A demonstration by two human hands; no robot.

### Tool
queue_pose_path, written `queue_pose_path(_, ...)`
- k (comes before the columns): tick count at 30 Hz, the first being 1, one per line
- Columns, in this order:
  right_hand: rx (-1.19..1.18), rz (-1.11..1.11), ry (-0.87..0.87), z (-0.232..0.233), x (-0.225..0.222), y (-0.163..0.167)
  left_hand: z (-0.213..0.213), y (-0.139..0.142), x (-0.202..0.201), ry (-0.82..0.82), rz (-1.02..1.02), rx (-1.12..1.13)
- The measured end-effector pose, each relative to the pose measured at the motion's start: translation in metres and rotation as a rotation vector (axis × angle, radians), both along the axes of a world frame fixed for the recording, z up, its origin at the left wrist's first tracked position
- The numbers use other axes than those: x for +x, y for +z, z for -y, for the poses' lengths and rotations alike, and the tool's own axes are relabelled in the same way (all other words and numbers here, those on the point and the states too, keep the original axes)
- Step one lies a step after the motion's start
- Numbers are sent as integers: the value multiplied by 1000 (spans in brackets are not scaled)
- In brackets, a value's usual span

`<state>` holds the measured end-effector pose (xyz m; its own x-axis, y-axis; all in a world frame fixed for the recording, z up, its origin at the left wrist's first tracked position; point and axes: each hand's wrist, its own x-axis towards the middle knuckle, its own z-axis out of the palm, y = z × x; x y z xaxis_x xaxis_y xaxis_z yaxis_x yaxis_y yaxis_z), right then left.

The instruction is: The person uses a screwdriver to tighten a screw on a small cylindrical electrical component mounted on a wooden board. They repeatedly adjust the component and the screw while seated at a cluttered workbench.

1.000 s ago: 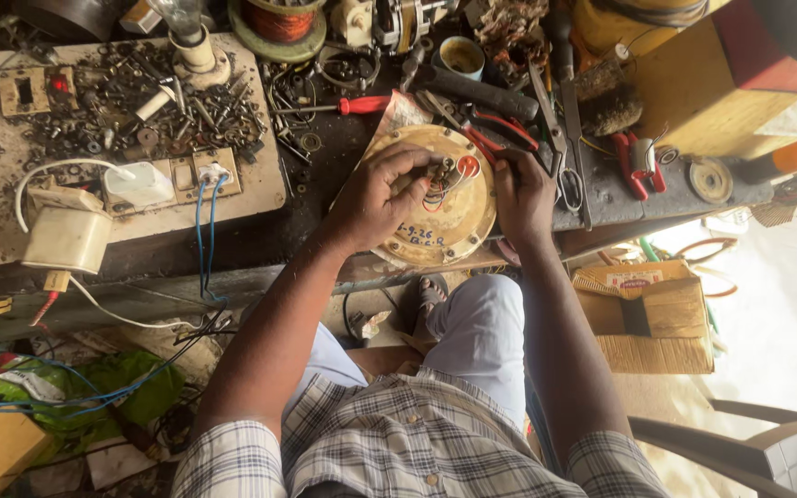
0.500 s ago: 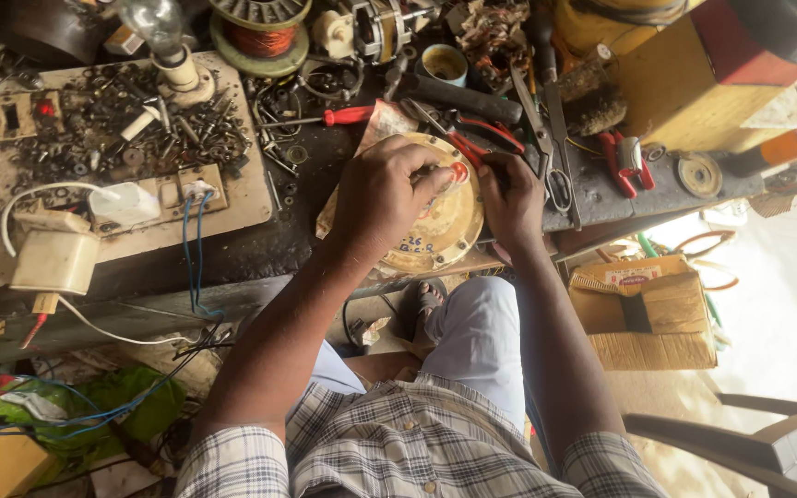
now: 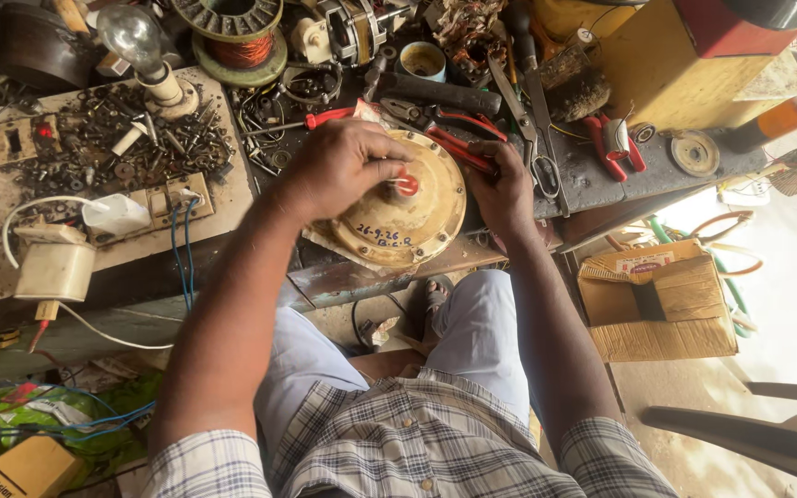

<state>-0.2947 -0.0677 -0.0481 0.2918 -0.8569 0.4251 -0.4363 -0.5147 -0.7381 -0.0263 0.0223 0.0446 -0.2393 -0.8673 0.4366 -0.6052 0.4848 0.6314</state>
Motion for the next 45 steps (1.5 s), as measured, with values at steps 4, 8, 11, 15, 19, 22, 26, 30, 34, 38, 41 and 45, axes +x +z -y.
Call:
queue_pose_path(4, 19, 43, 15, -1, 0, -1, 2, 5, 5, -117, 13, 44)
queue_pose_path(8, 62, 80, -5, -4, 2, 1, -8, -1, -1, 32, 74, 7)
queue_pose_path(11, 80, 145, 30, -6, 1, 2, -23, -16, -12, 135, 76, -167)
queue_pose_path(15, 1, 128, -40, -10, 4, 3, -32, -43, -38, 201, -85, -345)
queue_pose_path(19, 80, 373, -57, -26, -6, -2, -30, -59, -56, 340, -20, -411)
queue_pose_path(22, 153, 547, -141, -62, -34, -7, -28, -62, -59, 405, -44, -440)
queue_pose_path(26, 290, 869, -72, -120, -71, -13, -29, -64, -59, 418, -143, -393)
queue_pose_path(30, 261, 969, 1, -152, -81, -10, -30, -66, -60, 408, -164, -394)
queue_pose_path(34, 145, 796, 67, -157, -74, -2, -31, -65, -61, 375, -75, -448)
queue_pose_path(38, 131, 745, 145, -151, -61, 0, -29, -61, -60, 354, -111, -410)
queue_pose_path(41, 116, 711, 173, -153, -58, -2, -29, -61, -58, 349, -119, -400)
queue_pose_path(45, 79, 646, 179, -158, -63, -2, -28, -64, -60, 365, -88, -409)
